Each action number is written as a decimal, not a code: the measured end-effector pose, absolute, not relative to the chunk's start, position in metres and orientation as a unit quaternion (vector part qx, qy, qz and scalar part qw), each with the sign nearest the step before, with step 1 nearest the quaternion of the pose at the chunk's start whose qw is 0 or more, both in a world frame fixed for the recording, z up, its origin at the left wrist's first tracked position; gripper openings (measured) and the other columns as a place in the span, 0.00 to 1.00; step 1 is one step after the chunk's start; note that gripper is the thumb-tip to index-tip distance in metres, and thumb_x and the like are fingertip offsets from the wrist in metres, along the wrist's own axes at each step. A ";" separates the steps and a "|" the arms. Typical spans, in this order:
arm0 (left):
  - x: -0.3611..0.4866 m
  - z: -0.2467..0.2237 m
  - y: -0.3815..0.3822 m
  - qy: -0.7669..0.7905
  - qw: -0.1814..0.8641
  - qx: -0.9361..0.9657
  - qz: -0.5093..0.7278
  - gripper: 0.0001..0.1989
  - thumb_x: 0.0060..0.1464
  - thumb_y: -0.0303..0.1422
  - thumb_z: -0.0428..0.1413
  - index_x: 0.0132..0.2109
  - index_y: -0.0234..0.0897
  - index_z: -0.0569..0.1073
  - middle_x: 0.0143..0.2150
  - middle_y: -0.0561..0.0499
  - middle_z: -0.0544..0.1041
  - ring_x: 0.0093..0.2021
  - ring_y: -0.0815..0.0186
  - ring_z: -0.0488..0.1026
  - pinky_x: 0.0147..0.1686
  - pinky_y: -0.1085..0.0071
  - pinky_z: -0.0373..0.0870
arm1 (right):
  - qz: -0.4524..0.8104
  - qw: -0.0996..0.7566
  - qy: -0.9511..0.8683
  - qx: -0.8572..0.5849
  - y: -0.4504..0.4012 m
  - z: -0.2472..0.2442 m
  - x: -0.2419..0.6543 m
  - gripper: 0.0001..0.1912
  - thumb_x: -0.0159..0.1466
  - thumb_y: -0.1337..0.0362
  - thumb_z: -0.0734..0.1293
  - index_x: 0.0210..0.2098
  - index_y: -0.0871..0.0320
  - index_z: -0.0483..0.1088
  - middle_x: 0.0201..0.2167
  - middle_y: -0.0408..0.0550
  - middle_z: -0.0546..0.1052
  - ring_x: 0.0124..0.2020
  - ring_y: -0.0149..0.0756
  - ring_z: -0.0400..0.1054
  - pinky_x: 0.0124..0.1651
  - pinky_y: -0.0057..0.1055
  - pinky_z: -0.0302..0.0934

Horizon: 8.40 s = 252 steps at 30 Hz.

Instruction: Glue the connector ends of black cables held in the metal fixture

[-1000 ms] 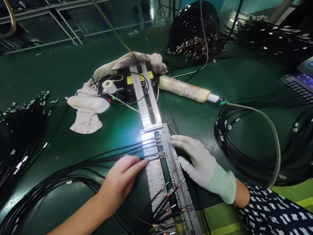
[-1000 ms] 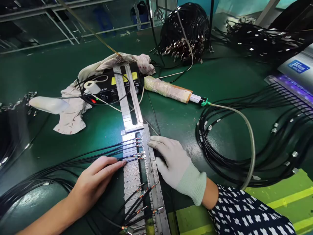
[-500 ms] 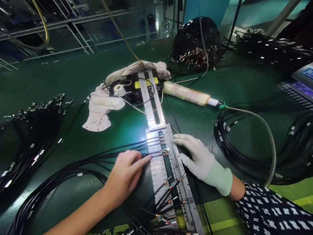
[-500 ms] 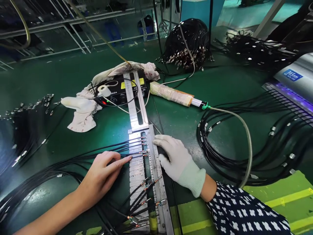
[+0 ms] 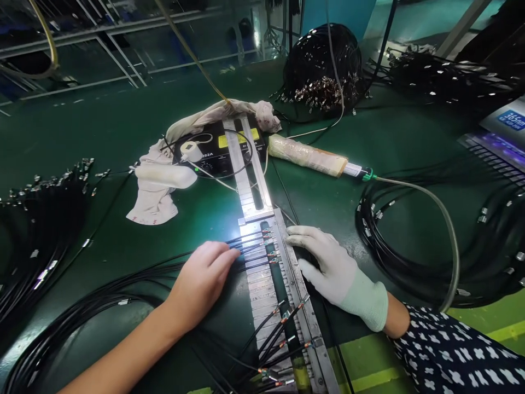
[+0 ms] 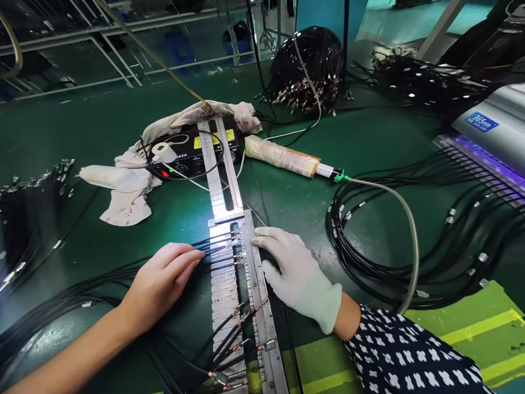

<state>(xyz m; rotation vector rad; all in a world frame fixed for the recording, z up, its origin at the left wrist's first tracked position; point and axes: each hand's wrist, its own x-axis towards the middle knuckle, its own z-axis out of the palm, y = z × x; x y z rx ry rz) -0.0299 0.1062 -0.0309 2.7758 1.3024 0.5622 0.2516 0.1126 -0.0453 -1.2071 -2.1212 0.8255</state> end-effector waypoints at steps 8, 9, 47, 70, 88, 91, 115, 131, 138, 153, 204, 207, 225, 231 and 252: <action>-0.033 -0.027 0.113 0.390 0.033 0.906 0.161 0.17 0.61 0.20 0.47 0.52 0.37 0.73 0.40 0.45 0.71 0.38 0.65 0.68 0.36 0.70 0.67 | 0.305 0.277 -0.792 -0.450 0.113 -0.046 0.252 0.22 0.62 0.74 0.60 0.54 0.53 0.66 0.59 0.48 0.68 0.60 0.43 0.61 0.60 0.48 0.57; -0.034 -0.026 0.114 0.389 0.044 0.906 0.163 0.17 0.60 0.20 0.47 0.52 0.37 0.73 0.40 0.45 0.71 0.38 0.65 0.68 0.36 0.70 0.67 | 0.305 0.277 -0.792 -0.450 0.113 -0.046 0.252 0.22 0.62 0.74 0.60 0.54 0.53 0.66 0.59 0.48 0.67 0.60 0.42 0.60 0.60 0.47 0.57; -0.036 -0.032 0.119 0.376 0.159 0.898 0.163 0.20 0.61 0.17 0.46 0.57 0.34 0.67 0.46 0.45 0.70 0.44 0.66 0.68 0.42 0.72 0.68 | 0.302 0.273 -0.787 -0.464 0.115 -0.044 0.251 0.22 0.60 0.76 0.60 0.52 0.53 0.68 0.58 0.46 0.69 0.58 0.39 0.62 0.60 0.42 0.57; 0.001 -0.037 0.104 0.416 0.053 0.898 0.132 0.19 0.65 0.25 0.42 0.57 0.33 0.71 0.36 0.45 0.70 0.33 0.62 0.65 0.31 0.68 0.62 | 0.305 0.281 -0.778 -0.472 0.117 -0.049 0.250 0.18 0.62 0.75 0.64 0.48 0.51 0.70 0.57 0.42 0.70 0.55 0.41 0.64 0.58 0.43 0.59; 0.009 -0.037 0.077 0.401 0.020 0.912 0.080 0.22 0.61 0.22 0.45 0.61 0.33 0.64 0.61 0.42 0.69 0.58 0.52 0.62 0.53 0.56 0.57 | 0.307 0.349 -0.773 -0.432 0.120 -0.056 0.250 0.11 0.65 0.70 0.62 0.44 0.54 0.73 0.52 0.49 0.73 0.55 0.42 0.66 0.60 0.46 0.60; 0.001 -0.016 0.066 0.412 0.115 0.897 0.109 0.17 0.64 0.25 0.44 0.57 0.36 0.66 0.57 0.43 0.70 0.56 0.56 0.63 0.55 0.57 0.58 | 0.303 0.367 -0.776 -0.415 0.115 -0.050 0.253 0.11 0.67 0.68 0.61 0.47 0.56 0.71 0.54 0.51 0.72 0.56 0.41 0.65 0.60 0.43 0.60; -0.010 -0.040 0.070 0.450 0.058 0.865 0.212 0.12 0.65 0.27 0.47 0.47 0.33 0.75 0.32 0.49 0.72 0.32 0.67 0.69 0.32 0.73 0.68 | 0.289 0.293 -0.817 -0.403 0.114 -0.035 0.270 0.11 0.70 0.63 0.59 0.45 0.55 0.73 0.42 0.49 0.77 0.47 0.42 0.69 0.55 0.45 0.61; -0.003 -0.037 0.084 0.429 0.157 0.869 0.192 0.08 0.65 0.25 0.48 0.46 0.35 0.71 0.32 0.51 0.69 0.32 0.68 0.67 0.32 0.74 0.66 | 0.271 0.290 -0.834 -0.384 0.118 -0.041 0.267 0.13 0.68 0.70 0.60 0.49 0.54 0.70 0.42 0.49 0.74 0.47 0.43 0.65 0.53 0.46 0.61; -0.011 -0.035 0.074 0.434 0.103 0.874 0.193 0.15 0.63 0.23 0.49 0.53 0.39 0.70 0.42 0.47 0.69 0.40 0.64 0.66 0.38 0.67 0.64 | 0.253 0.243 -0.875 -0.334 0.118 -0.046 0.267 0.19 0.64 0.74 0.59 0.51 0.56 0.70 0.45 0.53 0.69 0.50 0.46 0.61 0.53 0.48 0.60; -0.029 0.021 0.033 0.412 0.364 0.835 0.018 0.10 0.64 0.32 0.51 0.52 0.43 0.68 0.42 0.51 0.74 0.43 0.65 0.71 0.44 0.70 0.69 | 0.218 0.250 -0.877 -0.348 0.106 -0.044 0.269 0.15 0.69 0.72 0.57 0.50 0.55 0.69 0.45 0.52 0.72 0.48 0.44 0.64 0.52 0.46 0.62; -0.022 -0.048 0.043 0.439 0.057 0.889 0.120 0.24 0.64 0.21 0.42 0.65 0.38 0.62 0.42 0.46 0.71 0.41 0.61 0.64 0.39 0.65 0.58 | 0.265 0.263 -0.880 -0.293 0.119 -0.050 0.271 0.21 0.64 0.77 0.58 0.51 0.53 0.71 0.51 0.52 0.67 0.54 0.45 0.60 0.55 0.49 0.56; -0.022 -0.040 0.045 0.445 0.098 0.883 0.117 0.25 0.64 0.21 0.41 0.65 0.39 0.61 0.42 0.47 0.72 0.41 0.62 0.65 0.38 0.66 0.59 | 0.262 0.259 -0.882 -0.294 0.117 -0.049 0.272 0.21 0.65 0.77 0.57 0.50 0.53 0.71 0.52 0.52 0.67 0.54 0.44 0.61 0.55 0.48 0.57; -0.031 -0.017 0.036 0.478 0.185 0.843 0.164 0.10 0.64 0.25 0.46 0.51 0.39 0.66 0.46 0.47 0.70 0.46 0.63 0.67 0.45 0.68 0.67 | 0.271 0.267 -0.850 -0.364 0.099 -0.046 0.269 0.15 0.70 0.72 0.56 0.48 0.55 0.71 0.51 0.52 0.70 0.51 0.43 0.64 0.53 0.46 0.62; -0.005 -0.034 0.046 0.405 0.109 0.893 0.164 0.11 0.65 0.24 0.45 0.51 0.35 0.66 0.42 0.46 0.73 0.41 0.62 0.67 0.41 0.65 0.66 | 0.283 0.258 -0.847 -0.368 0.100 -0.042 0.267 0.14 0.70 0.72 0.58 0.49 0.55 0.71 0.51 0.51 0.71 0.52 0.42 0.64 0.54 0.45 0.60; -0.030 -0.012 0.054 0.431 0.257 0.854 0.139 0.28 0.60 0.19 0.41 0.63 0.46 0.63 0.47 0.48 0.73 0.42 0.69 0.74 0.41 0.79 0.70 | 0.310 0.263 -0.832 -0.376 0.105 -0.042 0.265 0.12 0.69 0.71 0.60 0.47 0.55 0.71 0.48 0.50 0.72 0.50 0.40 0.66 0.53 0.43 0.59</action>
